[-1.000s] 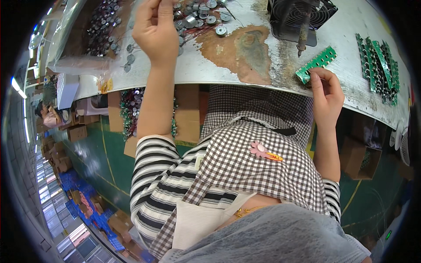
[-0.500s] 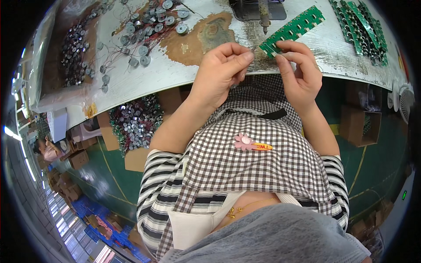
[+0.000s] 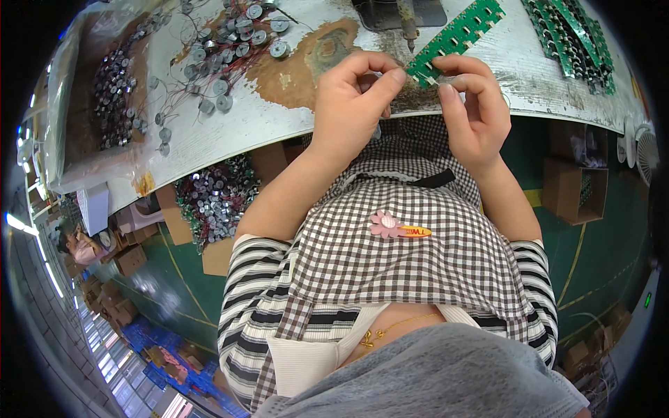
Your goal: Manually inserting small electronic components into a printed circuit board on an assembly line.
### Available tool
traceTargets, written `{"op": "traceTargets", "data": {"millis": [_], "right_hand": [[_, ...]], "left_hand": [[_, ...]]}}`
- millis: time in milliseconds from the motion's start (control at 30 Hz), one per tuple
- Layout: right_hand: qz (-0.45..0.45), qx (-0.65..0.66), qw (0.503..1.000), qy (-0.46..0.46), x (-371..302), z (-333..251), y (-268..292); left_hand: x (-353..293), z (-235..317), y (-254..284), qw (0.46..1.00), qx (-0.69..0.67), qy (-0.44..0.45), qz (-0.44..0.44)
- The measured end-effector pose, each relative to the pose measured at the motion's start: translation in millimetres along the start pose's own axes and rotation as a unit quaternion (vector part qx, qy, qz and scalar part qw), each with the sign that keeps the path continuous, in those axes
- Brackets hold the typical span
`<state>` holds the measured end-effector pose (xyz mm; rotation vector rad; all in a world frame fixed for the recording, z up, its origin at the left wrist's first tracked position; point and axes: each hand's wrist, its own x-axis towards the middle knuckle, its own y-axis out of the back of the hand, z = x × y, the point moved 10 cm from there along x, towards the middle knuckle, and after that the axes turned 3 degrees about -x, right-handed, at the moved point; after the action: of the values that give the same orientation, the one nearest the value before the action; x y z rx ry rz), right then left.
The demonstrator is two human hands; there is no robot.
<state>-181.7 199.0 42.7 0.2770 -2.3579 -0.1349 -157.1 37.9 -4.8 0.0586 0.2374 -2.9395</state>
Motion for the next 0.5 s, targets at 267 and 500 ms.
{"op": "traceTargets", "data": {"millis": [267, 500], "right_hand": [[-0.011, -0.06, 0.997, 0.038, 7, -6, -1], [-0.007, -0.088, 0.994, 0.065, 11, -8, -4]], "left_hand": [[4, 4, -5, 1.0, -0.03, -0.001, 0.001], [10, 8, -2, 0.999, -0.022, -0.027, 0.021]]}}
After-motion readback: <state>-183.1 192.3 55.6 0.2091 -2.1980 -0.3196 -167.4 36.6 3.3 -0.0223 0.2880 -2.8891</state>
